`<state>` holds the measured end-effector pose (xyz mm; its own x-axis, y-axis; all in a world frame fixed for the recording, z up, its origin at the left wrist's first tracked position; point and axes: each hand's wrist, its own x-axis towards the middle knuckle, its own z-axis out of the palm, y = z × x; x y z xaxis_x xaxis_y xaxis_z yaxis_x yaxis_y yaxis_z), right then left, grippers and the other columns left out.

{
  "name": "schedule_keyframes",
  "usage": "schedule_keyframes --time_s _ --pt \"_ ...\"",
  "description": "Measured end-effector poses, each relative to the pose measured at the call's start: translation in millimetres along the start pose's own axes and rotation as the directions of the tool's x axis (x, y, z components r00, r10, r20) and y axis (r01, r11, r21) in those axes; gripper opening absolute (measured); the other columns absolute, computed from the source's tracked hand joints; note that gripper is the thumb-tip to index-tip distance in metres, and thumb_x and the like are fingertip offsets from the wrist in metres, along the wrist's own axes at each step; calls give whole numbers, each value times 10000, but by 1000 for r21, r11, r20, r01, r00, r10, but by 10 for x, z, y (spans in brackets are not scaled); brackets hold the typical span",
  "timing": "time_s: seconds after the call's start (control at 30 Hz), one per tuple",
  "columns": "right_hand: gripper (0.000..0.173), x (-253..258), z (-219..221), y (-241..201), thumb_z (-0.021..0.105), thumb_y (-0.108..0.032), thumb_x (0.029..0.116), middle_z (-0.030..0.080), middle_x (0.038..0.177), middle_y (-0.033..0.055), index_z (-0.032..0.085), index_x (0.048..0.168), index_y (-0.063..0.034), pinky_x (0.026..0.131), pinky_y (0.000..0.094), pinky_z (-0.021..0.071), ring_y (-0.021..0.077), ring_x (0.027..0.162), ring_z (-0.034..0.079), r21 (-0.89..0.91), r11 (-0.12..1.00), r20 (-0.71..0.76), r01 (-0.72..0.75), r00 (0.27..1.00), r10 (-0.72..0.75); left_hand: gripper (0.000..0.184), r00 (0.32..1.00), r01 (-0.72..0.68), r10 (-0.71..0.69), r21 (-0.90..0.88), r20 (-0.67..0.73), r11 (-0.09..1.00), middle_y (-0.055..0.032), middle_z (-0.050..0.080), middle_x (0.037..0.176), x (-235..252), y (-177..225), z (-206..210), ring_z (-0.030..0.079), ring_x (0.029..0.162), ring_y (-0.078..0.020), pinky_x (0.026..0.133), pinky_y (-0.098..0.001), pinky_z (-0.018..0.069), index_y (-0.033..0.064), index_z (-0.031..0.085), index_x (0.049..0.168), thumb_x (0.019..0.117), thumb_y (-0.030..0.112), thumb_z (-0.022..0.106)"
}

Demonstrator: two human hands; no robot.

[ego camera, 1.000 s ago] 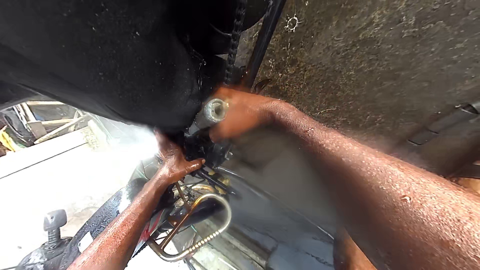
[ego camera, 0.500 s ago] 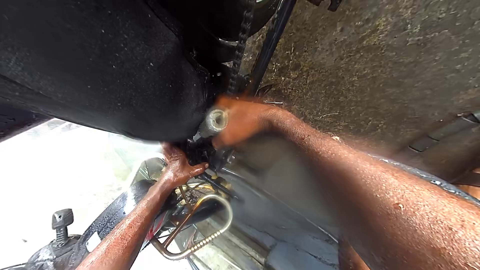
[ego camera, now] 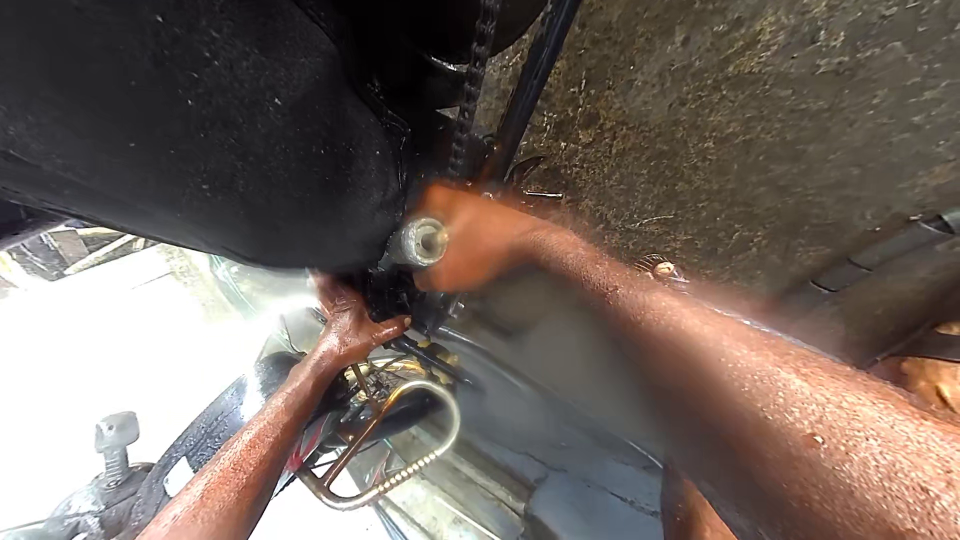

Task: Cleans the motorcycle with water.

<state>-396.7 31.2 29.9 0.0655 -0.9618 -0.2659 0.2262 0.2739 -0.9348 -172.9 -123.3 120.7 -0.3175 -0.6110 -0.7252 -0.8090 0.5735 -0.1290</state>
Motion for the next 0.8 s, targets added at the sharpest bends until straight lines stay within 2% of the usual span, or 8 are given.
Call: schedule_keyframes --time_s 0.07,0.13,0.27,0.4,0.5,0.63,0.73,0.8 --pt "226 -11 16 2 802 -217 802 654 861 61 647 929 -113 680 495 521 227 825 654 -10 1000 -10 9 1000 -9 1306 1000 -18 18 -28 -19 999 -284 64 1670 -1 -14 15 50 1549 -452 1228 -627 115 54 192 1606 602 457 925" --pt "221 -30 24 -11 800 -213 801 654 864 58 647 929 -118 681 494 521 225 830 653 -20 1000 -23 4 1000 -4 1395 999 -26 25 -38 -26 999 -278 -10 1680 9 -44 22 -6 1555 -454 1233 -633 71 58 96 1626 587 476 928" --pt "309 -68 25 -50 815 -209 791 662 935 87 638 1019 -99 723 510 533 252 889 662 -29 999 -35 -41 999 40 1478 991 -100 94 -54 -100 994 -278 31 1680 50 -161 93 16 1563 -431 1250 -612 28 47 62 1626 534 566 912" --pt "326 -212 -44 -20 836 -274 740 683 890 40 680 1003 -161 689 522 546 228 847 678 -102 995 -100 15 995 -25 1565 985 -113 99 -91 -141 989 -271 23 1684 71 -161 124 38 1562 -436 1254 -612 82 50 -30 1626 501 554 933" --pt "426 -744 -283 -99 831 -317 721 698 908 -24 708 1124 -250 679 499 565 175 841 681 -222 972 -171 76 979 -115 1509 971 -141 125 -69 -205 988 -243 156 1668 79 -125 133 147 1547 -412 1244 -617 150 56 82 1622 479 560 928" --pt "632 -1754 -649 -150 706 -319 735 703 900 -69 644 1360 -249 614 410 577 92 719 657 -367 930 -296 24 945 -141 1451 993 -58 49 -88 -106 994 -207 -27 1711 -127 138 2 14 1566 -436 1229 -656 91 87 -32 1646 634 436 949" --pt "628 -2307 -749 -255 675 -335 772 725 960 -7 626 1379 -182 659 447 588 140 767 695 -433 893 -386 -118 920 -65 1589 972 -109 102 -20 -214 994 -249 34 1696 83 -40 123 43 1561 -451 1220 -677 116 48 2 1636 467 569 945" --pt "490 -2459 -644 -485 747 -97 797 734 955 96 663 1279 -59 705 446 581 214 760 709 -316 923 -462 -221 885 54 1628 972 -97 96 5 -213 995 -268 -8 1693 126 -53 144 -2 1565 -452 1216 -686 106 23 -18 1631 445 592 941"
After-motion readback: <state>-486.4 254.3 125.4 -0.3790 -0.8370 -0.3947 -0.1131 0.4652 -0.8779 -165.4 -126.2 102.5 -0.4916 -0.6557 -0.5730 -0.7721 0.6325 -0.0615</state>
